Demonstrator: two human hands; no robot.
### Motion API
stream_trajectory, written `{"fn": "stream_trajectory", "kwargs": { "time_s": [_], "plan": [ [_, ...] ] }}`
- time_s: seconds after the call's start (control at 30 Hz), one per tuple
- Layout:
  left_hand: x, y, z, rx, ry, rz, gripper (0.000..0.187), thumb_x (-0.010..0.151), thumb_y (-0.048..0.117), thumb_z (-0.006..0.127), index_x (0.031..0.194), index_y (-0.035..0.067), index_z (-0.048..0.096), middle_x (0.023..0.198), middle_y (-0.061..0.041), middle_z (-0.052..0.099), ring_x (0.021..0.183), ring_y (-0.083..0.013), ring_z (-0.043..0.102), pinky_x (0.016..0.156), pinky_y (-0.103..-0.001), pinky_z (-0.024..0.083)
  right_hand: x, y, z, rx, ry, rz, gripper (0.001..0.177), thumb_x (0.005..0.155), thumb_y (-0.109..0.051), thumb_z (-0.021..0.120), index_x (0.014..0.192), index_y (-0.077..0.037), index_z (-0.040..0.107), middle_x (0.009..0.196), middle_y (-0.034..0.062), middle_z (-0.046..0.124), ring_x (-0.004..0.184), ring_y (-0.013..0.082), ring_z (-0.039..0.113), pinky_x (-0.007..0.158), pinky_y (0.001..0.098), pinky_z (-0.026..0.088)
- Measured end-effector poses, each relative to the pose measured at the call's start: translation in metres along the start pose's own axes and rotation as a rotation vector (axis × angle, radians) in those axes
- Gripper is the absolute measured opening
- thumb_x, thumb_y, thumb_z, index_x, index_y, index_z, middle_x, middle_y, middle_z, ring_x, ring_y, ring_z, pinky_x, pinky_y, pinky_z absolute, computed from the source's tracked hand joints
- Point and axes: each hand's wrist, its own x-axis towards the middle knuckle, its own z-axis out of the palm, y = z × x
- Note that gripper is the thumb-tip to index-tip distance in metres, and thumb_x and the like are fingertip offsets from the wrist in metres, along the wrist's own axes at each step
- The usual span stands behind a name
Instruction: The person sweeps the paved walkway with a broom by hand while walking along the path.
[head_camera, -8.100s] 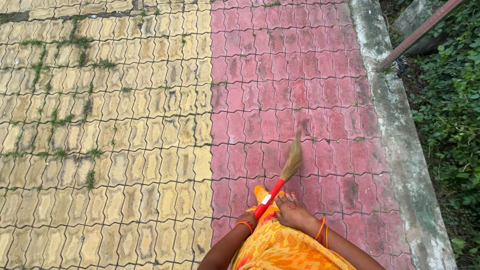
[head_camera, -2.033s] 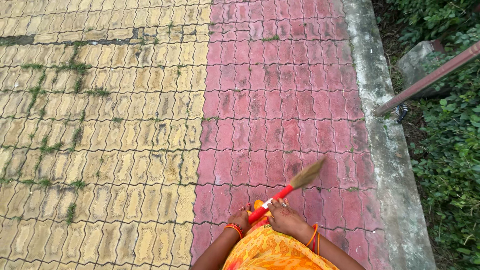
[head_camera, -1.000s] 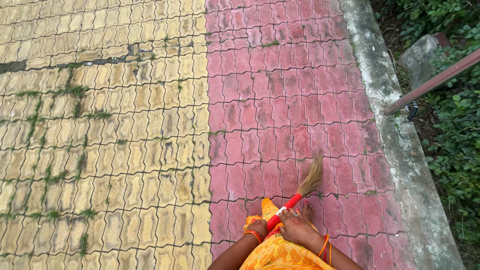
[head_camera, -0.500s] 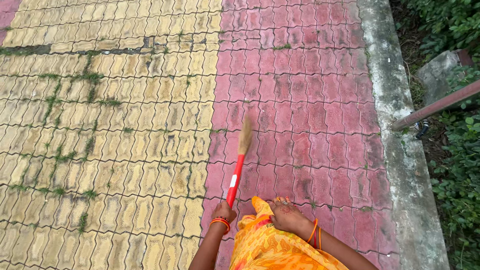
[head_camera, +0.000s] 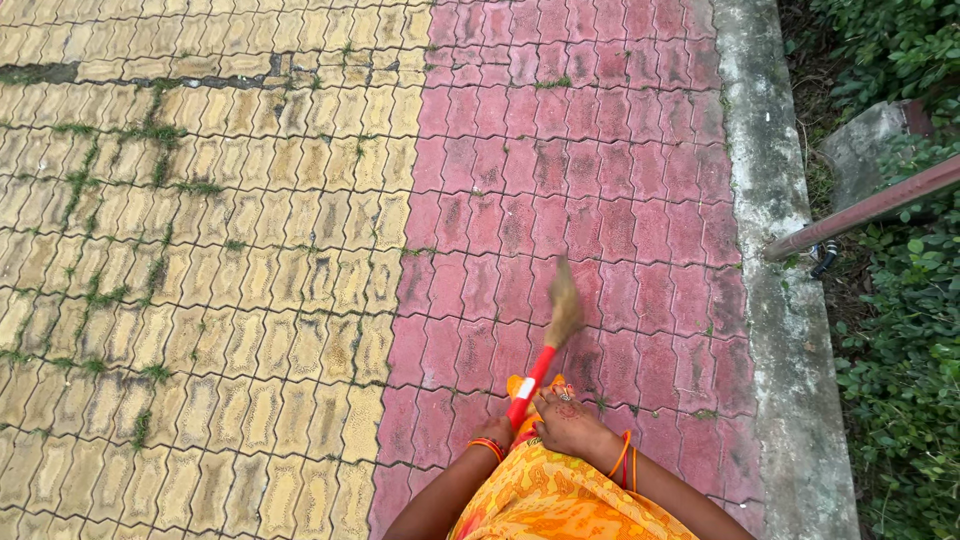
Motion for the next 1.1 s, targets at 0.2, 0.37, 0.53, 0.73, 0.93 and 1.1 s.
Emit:
{"fn": "stream_trajectory", "kwargs": {
  "time_s": [0.2, 0.37, 0.53, 0.73, 0.93, 1.1],
  "plan": [
    [0.01, 0.022, 0.008, 0.008, -0.025, 0.176, 0.036, 0.101, 0.03, 0.047, 0.125, 0.005, 0.06, 0.136, -0.024, 0.061, 0.127, -0.04, 0.059, 0.104, -0.052, 0.047, -0.008, 0.013, -0.019, -0.088, 0.045, -0.013, 0.056, 0.095, -0.031, 0.057, 0.138, 0.003, 0.048, 0.146, 0.0295, 0.046, 0.14, 0.0471, 0.039, 0.117, 0.0565, 0.027],
    [0.006, 0.014, 0.015, -0.108, 0.07, 0.046, 0.042, 0.096, 0.042, 0.056, 0.12, 0.007, 0.061, 0.129, -0.019, 0.068, 0.124, -0.0354, 0.062, 0.107, -0.047, 0.046, -0.02, 0.025, -0.038, -0.051, 0.01, 0.016, 0.056, 0.096, -0.032, 0.055, 0.14, 0.002, 0.049, 0.145, 0.0264, 0.049, 0.139, 0.0459, 0.041, 0.12, 0.0553, 0.027],
    [0.009, -0.013, 0.001, -0.121, 0.174, -0.184, 0.042, 0.083, 0.035, 0.066, 0.116, 0.01, 0.067, 0.126, -0.018, 0.069, 0.121, -0.0352, 0.065, 0.105, -0.046, 0.05, -0.028, 0.037, -0.048, -0.033, -0.022, 0.004, 0.059, 0.095, -0.031, 0.056, 0.14, 0.005, 0.046, 0.146, 0.0255, 0.046, 0.141, 0.0451, 0.039, 0.12, 0.0547, 0.024],
    [0.028, -0.04, -0.038, -0.25, 0.274, -0.446, 0.047, 0.083, 0.035, 0.069, 0.121, 0.009, 0.062, 0.13, -0.018, 0.064, 0.121, -0.0387, 0.062, 0.103, -0.046, 0.051, -0.019, 0.052, -0.04, -0.045, -0.008, -0.03, 0.059, 0.096, -0.03, 0.056, 0.14, 0.007, 0.045, 0.148, 0.0305, 0.043, 0.141, 0.0482, 0.038, 0.121, 0.0551, 0.024],
    [0.053, -0.038, -0.068, -0.535, 0.327, -0.599, 0.049, 0.088, 0.036, 0.059, 0.126, 0.005, 0.058, 0.133, -0.021, 0.063, 0.122, -0.0402, 0.061, 0.101, -0.046, 0.05, 0.001, 0.055, -0.05, -0.036, 0.019, 0.029, 0.056, 0.095, -0.03, 0.056, 0.138, 0.005, 0.048, 0.146, 0.0287, 0.047, 0.139, 0.046, 0.042, 0.119, 0.0554, 0.028],
    [0.055, -0.02, -0.072, -0.448, 0.239, -0.444, 0.054, 0.09, 0.035, 0.054, 0.133, 0.003, 0.052, 0.14, -0.024, 0.057, 0.126, -0.041, 0.058, 0.101, -0.046, 0.047, 0.019, 0.046, -0.061, -0.009, 0.083, 0.064, 0.055, 0.094, -0.029, 0.059, 0.136, 0.004, 0.049, 0.143, 0.0262, 0.05, 0.137, 0.0447, 0.044, 0.119, 0.0556, 0.029]
  ]
}}
